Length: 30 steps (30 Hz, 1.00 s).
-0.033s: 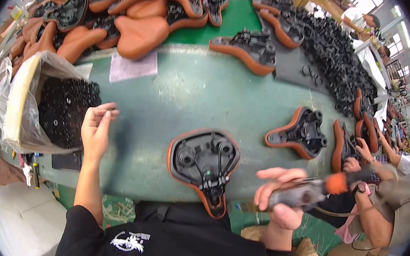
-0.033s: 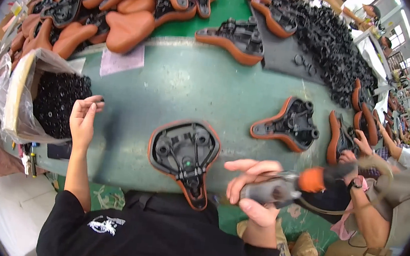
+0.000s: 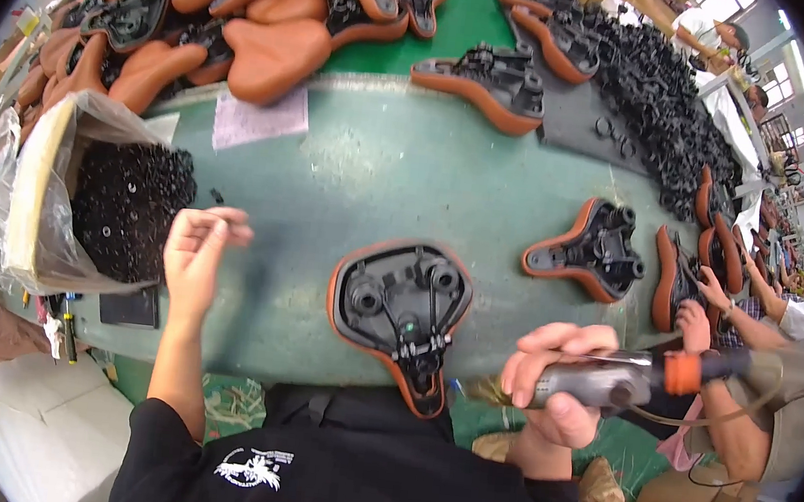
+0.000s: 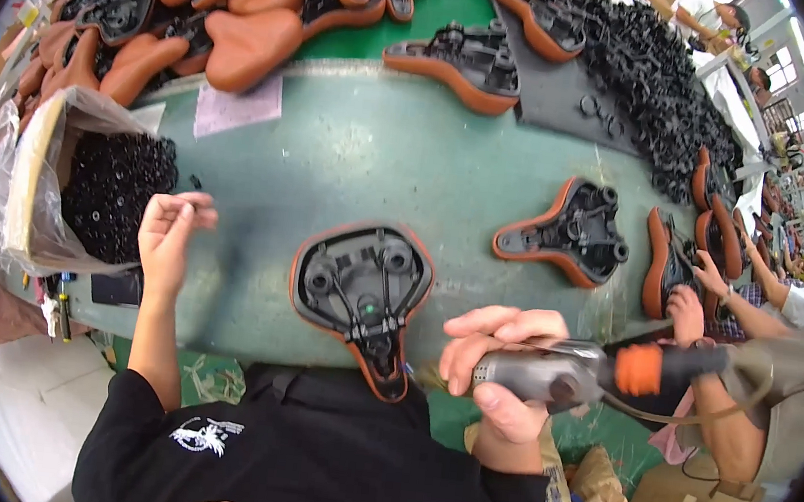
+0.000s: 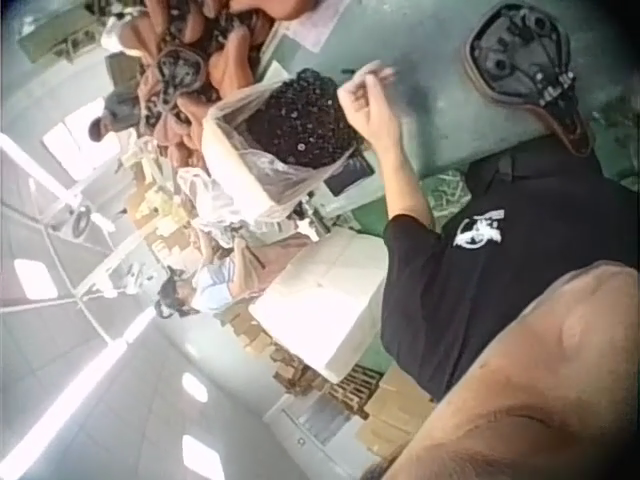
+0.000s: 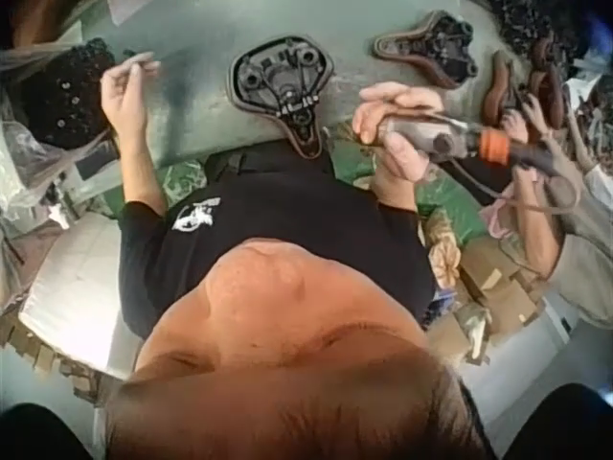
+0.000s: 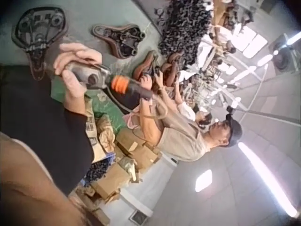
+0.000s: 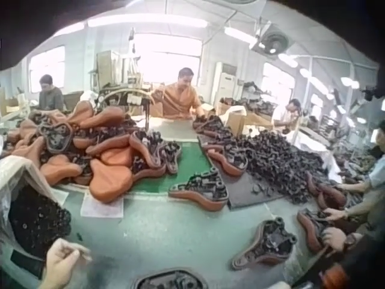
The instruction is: Assembling bicycle seats by attaching metal mounting brackets to the underside of saddles using a pneumatic screwdriver.
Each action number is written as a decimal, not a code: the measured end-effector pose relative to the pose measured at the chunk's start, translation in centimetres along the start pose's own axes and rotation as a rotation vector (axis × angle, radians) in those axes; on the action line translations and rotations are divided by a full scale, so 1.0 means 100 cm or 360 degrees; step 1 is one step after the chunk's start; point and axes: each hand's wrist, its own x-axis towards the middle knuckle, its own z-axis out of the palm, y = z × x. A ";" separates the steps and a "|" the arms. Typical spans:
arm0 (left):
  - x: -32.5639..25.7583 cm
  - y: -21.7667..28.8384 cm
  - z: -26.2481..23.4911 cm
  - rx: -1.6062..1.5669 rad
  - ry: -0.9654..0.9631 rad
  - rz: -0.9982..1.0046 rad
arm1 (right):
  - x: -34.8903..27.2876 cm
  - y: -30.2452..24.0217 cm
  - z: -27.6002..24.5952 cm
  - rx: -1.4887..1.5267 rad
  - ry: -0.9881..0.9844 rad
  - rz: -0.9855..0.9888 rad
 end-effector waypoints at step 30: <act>-0.082 0.003 0.108 0.0908 -0.0417 0.1173 | 0.035 0.016 0.033 -0.0188 -0.0781 -0.0513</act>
